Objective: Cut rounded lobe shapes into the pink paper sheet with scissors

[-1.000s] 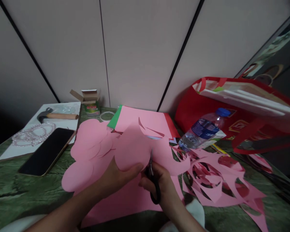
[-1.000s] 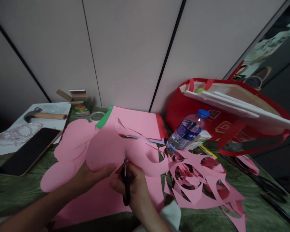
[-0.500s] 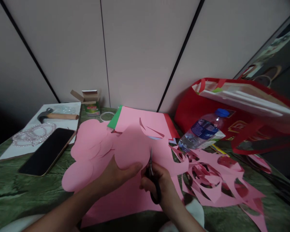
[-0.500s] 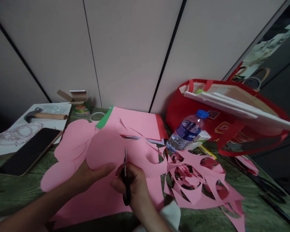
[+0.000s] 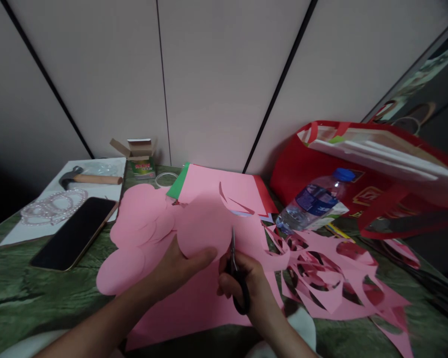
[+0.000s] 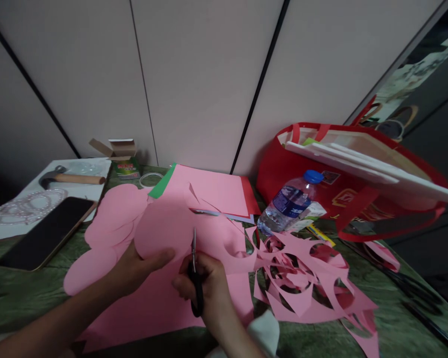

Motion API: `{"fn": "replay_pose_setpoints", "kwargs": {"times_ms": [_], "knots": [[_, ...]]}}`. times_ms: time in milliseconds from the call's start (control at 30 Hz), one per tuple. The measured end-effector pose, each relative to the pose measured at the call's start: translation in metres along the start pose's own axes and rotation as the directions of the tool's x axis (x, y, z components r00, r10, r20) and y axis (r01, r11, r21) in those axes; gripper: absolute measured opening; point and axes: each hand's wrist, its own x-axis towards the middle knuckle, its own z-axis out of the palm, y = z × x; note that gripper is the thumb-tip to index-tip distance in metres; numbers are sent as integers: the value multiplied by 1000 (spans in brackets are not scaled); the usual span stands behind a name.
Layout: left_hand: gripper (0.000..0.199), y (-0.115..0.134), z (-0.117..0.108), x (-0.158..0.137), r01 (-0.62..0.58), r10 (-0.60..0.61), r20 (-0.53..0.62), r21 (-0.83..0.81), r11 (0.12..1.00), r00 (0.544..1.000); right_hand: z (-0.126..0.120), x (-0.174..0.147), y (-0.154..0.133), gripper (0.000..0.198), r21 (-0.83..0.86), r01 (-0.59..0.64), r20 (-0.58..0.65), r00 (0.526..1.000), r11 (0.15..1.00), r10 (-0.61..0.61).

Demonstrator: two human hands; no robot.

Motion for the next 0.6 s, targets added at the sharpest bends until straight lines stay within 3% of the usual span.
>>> {"fn": "replay_pose_setpoints", "kwargs": {"times_ms": [200, 433, 600], "knots": [[5, 1, 1, 1, -4, 5, 4, -36, 999, 1000, 1, -1, -3, 12, 6, -10, 3, 1000, 1000, 10], [8, -5, 1, 0, 17, -14, -94, 34, 999, 995, 1, -2, -3, 13, 30, -6, 9, 1000, 1000, 6], [16, 10, 9, -5, 119, -111, -87, 98, 988, 990, 1, -2, 5, 15, 55, -2, 43, 999, 999, 0]]}}
